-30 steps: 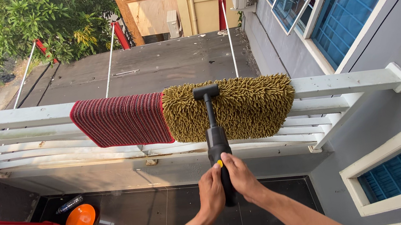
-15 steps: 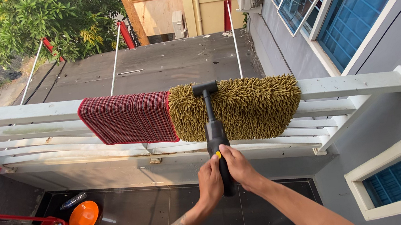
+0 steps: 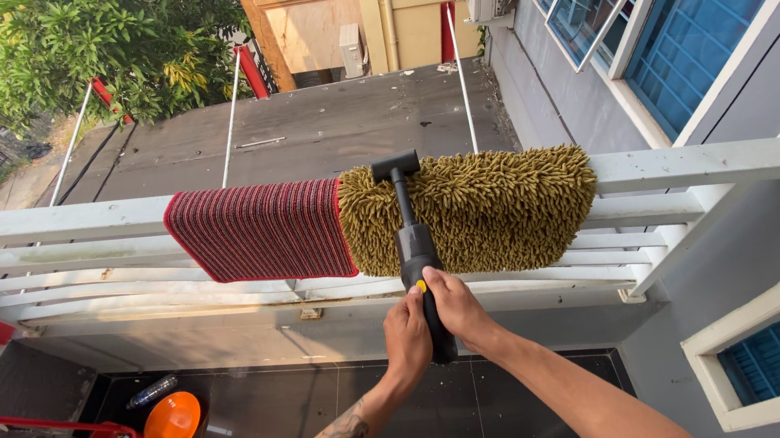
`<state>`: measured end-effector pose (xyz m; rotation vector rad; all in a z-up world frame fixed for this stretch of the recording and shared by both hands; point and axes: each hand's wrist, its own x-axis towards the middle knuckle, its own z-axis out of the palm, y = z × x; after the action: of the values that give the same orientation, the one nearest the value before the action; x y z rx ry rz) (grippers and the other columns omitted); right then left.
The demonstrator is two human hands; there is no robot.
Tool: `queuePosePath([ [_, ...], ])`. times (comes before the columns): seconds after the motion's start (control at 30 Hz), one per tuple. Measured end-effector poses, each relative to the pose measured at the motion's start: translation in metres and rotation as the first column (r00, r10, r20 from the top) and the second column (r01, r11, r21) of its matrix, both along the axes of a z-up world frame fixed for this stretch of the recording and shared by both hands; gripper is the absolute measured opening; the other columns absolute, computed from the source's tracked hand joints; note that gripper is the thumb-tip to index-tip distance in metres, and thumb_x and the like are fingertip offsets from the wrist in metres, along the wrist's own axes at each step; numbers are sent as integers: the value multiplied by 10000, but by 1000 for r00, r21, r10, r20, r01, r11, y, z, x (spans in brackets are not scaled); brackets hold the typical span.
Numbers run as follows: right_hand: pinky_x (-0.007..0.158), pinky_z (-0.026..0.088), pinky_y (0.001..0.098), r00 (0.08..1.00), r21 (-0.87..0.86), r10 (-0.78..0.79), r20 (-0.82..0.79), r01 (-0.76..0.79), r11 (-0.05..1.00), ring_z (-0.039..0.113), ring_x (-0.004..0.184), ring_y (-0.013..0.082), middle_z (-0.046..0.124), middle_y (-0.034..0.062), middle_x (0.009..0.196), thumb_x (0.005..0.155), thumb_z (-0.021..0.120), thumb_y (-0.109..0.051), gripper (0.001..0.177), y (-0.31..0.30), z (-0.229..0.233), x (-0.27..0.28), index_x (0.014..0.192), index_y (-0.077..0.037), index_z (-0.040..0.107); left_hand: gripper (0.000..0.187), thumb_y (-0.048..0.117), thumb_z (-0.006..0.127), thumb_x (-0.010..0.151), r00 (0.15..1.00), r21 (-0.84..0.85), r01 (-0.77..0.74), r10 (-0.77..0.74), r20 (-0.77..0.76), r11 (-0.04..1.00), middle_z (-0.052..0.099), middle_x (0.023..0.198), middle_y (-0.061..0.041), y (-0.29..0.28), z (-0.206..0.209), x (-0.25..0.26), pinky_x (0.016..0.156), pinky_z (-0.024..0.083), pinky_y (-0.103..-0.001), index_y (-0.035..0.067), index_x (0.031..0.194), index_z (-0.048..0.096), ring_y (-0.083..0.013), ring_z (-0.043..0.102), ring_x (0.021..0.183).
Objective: The person uses a handheld vacuum cleaner to clean a shaggy mat and a red towel hanging on a white balcony railing. The person moves the vacuum nozzle back and forth along the length of the mat and towel.
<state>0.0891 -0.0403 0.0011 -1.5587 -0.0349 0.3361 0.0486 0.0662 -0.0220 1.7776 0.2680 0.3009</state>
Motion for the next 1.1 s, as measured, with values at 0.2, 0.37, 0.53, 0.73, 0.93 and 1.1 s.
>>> queuePosePath([
  [0.2,830,521,297,994,-13,59,-92,-60,998,619,889,104,689,31,943,1026,423,-438,465,-9,4,-57,1133,-60,673,511,363,465,1049,998,-171,66,-68,-5,983,469,609,-79,0,-6,-60,527,380,-410,-35,757,595,-124,395,601],
  [0.37,747,518,325,999,-20,19,-40,-20,1000,592,802,134,647,55,877,1056,433,-419,463,8,-2,-25,1069,-18,664,536,367,445,1060,999,-41,34,-33,21,999,507,567,-114,12,5,-31,521,406,-405,-47,745,572,-135,440,557],
  [0.53,669,475,371,998,8,51,-33,-50,999,530,730,178,583,84,833,1098,432,-428,506,19,-6,3,1034,31,635,546,374,445,1057,1000,-19,7,-7,-29,1000,539,562,-131,21,15,-7,528,406,-407,-56,754,590,-165,461,529],
  [0.73,847,504,298,998,-63,64,-5,-65,996,601,896,105,686,30,944,1043,427,-441,490,10,-9,-53,1088,-30,690,492,373,454,1039,999,-100,30,-27,26,995,531,597,-104,17,0,-64,543,435,-384,-31,818,628,-120,446,591],
  [0.93,772,499,348,999,-67,43,3,-43,997,574,815,151,643,61,872,1063,432,-431,481,28,-14,-20,1054,-11,666,545,381,464,1056,999,-55,-29,30,24,998,502,577,-118,29,-7,-30,528,407,-398,-61,760,585,-141,421,571],
  [1.1,710,475,375,997,53,61,44,-63,997,525,747,171,596,67,813,1086,450,-419,489,41,-12,8,989,21,639,543,372,465,1053,996,-52,-50,54,75,997,515,567,-112,36,0,-3,529,401,-399,-64,752,584,-155,429,546],
])
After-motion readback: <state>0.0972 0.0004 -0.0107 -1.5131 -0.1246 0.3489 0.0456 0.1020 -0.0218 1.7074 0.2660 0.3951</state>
